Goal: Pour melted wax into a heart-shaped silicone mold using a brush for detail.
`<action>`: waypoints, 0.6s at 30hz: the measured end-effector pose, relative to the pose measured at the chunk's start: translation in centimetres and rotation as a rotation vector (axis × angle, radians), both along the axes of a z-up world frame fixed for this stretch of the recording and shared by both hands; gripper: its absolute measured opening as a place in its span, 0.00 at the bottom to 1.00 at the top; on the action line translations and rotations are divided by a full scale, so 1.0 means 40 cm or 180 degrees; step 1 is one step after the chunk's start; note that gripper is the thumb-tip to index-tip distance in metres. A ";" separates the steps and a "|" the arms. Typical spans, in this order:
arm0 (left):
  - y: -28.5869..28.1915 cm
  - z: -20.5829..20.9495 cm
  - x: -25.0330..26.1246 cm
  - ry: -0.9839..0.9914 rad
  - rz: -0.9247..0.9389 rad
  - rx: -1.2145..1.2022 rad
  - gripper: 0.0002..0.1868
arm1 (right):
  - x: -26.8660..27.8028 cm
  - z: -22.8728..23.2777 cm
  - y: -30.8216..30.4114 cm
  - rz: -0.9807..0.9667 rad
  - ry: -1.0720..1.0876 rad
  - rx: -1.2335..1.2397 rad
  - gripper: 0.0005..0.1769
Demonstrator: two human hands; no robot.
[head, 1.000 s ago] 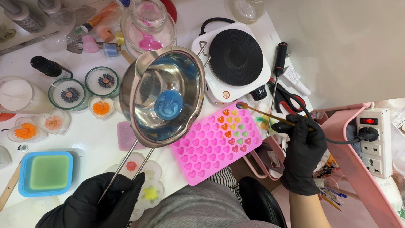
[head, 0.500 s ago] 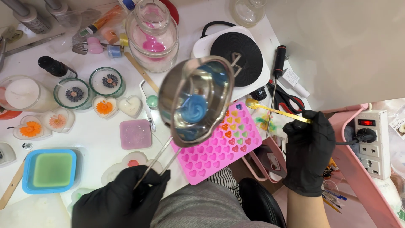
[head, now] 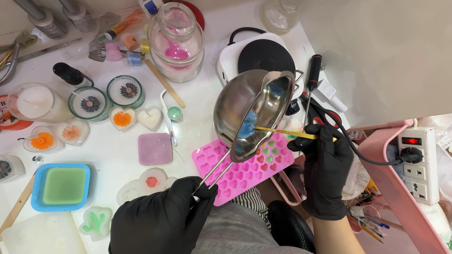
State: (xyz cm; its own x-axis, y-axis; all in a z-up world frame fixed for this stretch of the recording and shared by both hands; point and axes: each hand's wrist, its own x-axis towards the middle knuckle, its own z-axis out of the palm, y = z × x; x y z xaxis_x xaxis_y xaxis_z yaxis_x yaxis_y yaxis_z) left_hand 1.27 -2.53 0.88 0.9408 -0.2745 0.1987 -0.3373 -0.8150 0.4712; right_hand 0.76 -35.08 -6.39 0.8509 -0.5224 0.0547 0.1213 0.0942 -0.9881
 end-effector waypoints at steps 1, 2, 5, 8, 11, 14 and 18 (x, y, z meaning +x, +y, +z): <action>-0.001 -0.003 -0.002 -0.0075 0.0028 0.0005 0.14 | 0.003 -0.002 0.001 0.0044 0.0124 0.0175 0.14; 0.001 -0.005 -0.003 -0.0075 0.0023 0.0006 0.14 | 0.002 -0.002 0.001 0.0039 0.0124 0.0177 0.14; 0.003 -0.001 0.000 0.0001 0.0079 0.0040 0.13 | -0.001 -0.001 -0.002 -0.0001 0.0238 0.0444 0.13; 0.006 0.000 0.003 0.0133 0.0121 -0.0129 0.13 | -0.011 0.003 -0.014 0.0017 0.0259 0.0358 0.14; 0.020 -0.017 0.000 0.0314 0.0161 -0.0102 0.14 | -0.023 0.013 -0.028 -0.0191 0.0555 0.0208 0.16; 0.028 -0.017 0.003 0.0407 0.0174 -0.0098 0.16 | -0.038 0.011 -0.059 -0.0083 0.0396 0.0184 0.17; 0.052 -0.038 -0.012 0.0515 0.0321 -0.0144 0.16 | -0.054 0.007 -0.095 -0.0347 0.0487 0.0080 0.17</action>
State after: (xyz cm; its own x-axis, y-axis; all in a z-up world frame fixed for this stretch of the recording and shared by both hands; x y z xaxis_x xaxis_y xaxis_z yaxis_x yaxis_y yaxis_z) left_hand 0.80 -0.46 -0.64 0.9838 -0.1713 0.0526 -0.1718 -0.8177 0.5495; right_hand -1.42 -38.88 -6.11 0.7865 -0.6116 -0.0854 -0.0194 0.1137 -0.9933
